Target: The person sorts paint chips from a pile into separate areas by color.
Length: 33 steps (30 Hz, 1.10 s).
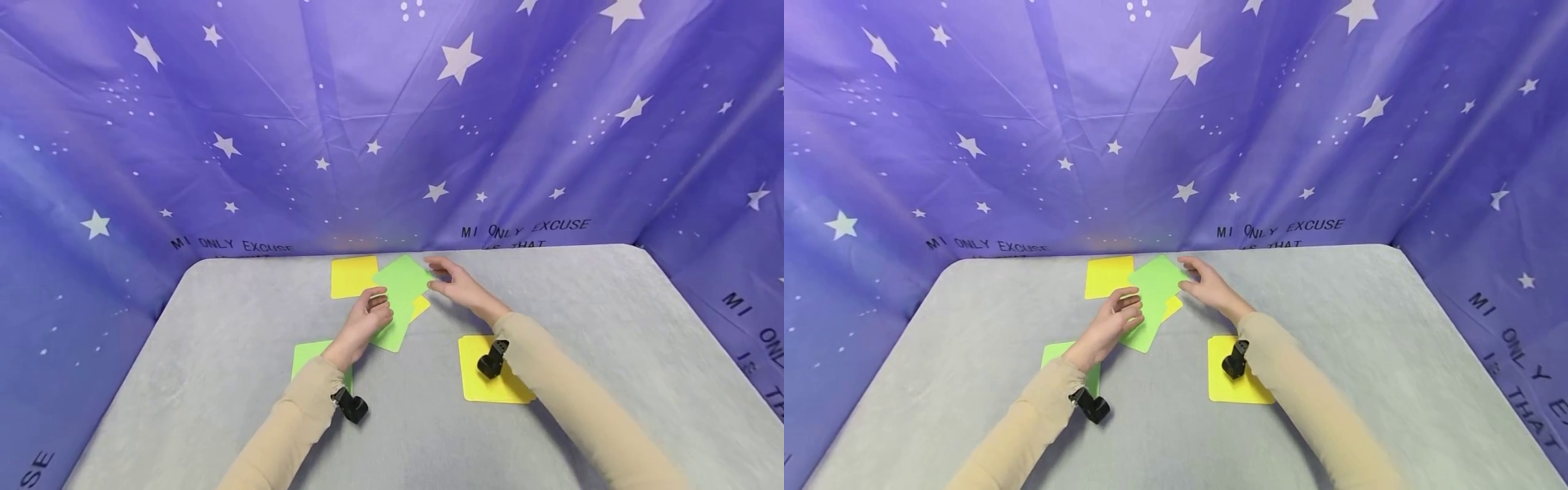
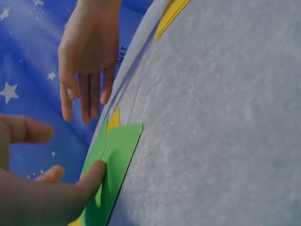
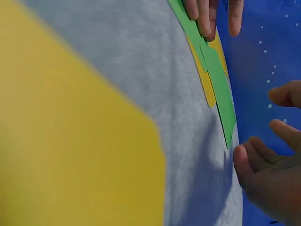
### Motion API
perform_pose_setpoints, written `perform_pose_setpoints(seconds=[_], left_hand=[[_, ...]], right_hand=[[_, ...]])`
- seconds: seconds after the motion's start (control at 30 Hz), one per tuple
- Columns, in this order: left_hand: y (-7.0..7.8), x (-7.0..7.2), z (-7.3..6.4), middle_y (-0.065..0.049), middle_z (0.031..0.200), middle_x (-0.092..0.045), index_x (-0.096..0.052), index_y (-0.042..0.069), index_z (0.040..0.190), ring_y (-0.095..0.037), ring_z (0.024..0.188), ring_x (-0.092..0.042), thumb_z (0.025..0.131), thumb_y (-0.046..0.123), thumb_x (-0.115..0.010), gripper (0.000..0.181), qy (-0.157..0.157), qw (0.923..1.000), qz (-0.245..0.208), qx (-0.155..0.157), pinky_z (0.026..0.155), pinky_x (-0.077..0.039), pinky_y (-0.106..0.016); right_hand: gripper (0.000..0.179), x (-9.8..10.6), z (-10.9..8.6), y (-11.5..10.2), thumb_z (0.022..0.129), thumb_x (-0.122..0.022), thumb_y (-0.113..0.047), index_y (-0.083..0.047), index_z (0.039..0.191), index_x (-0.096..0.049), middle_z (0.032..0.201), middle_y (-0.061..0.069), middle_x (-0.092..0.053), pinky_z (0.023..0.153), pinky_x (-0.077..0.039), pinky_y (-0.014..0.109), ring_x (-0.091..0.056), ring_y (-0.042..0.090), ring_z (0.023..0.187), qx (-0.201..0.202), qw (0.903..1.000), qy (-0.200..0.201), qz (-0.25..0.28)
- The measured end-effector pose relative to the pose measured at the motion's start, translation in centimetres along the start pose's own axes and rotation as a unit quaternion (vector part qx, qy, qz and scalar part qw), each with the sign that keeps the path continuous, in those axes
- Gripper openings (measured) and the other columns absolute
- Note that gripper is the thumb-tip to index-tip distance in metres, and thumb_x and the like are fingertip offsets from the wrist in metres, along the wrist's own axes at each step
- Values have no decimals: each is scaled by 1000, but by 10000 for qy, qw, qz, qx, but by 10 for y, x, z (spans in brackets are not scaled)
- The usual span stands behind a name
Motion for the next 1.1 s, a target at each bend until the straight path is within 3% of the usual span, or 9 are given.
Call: perform_pose_setpoints(seconds=[0.13,0.27,0.53,0.73,0.9,1.1], left_hand=[[1,-4,2,-27,144,-27,-29,-2,144,-39,132,-33,89,-3,-50,59,-192,9984,-518,74,106,-36,-42],[2,-7,2,-27,148,-21,-27,-1,145,-39,135,-30,86,-5,-50,63,-251,9968,-747,107,108,-34,-42],[-2,-4,2,-30,142,-28,-29,-3,142,-40,126,-38,88,-9,-48,57,73,9927,-1200,-8,106,-37,-44],[-6,-3,-4,-31,139,-36,-33,-6,139,-39,124,-41,91,-9,-48,51,327,9954,-901,-96,102,-41,-45],[-6,-7,-7,-28,132,-45,-39,-6,135,-33,111,-52,86,-7,-51,50,607,9971,-324,-337,89,-48,-35],[-7,-8,-8,-22,123,-51,-44,-3,132,-18,93,-56,80,-9,-54,53,756,9965,-44,-367,75,-48,-24]], right_hand=[[62,0,6,4,94,-53,-6,0,150,-27,147,27,-32,108,-30,50,-32,40,135,-345,9986,71,398],[63,-2,5,6,96,-52,-5,-3,152,-23,150,26,-29,109,-31,47,-31,39,136,-648,9939,50,889],[61,-4,-15,6,94,-52,-5,-3,150,-28,146,26,-34,105,-36,47,-37,39,132,-1016,9877,366,1128],[58,-11,-28,9,90,-56,-2,1,144,-37,135,27,-46,89,-47,39,-50,35,117,-1201,9832,706,1181],[53,-10,-38,6,90,-55,0,2,141,-41,126,25,-51,76,-47,32,-54,23,98,-1130,9800,972,1316],[54,-12,-53,2,87,-54,7,3,139,-44,119,23,-51,66,-47,23,-53,12,79,-970,9706,1274,1800]])
Point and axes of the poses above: each hand's wrist, its own z-axis towards the middle knuckle, its own x-axis out of the back of the hand, y = z × x, the point moved 2 cm from there along z, towards the middle knuckle
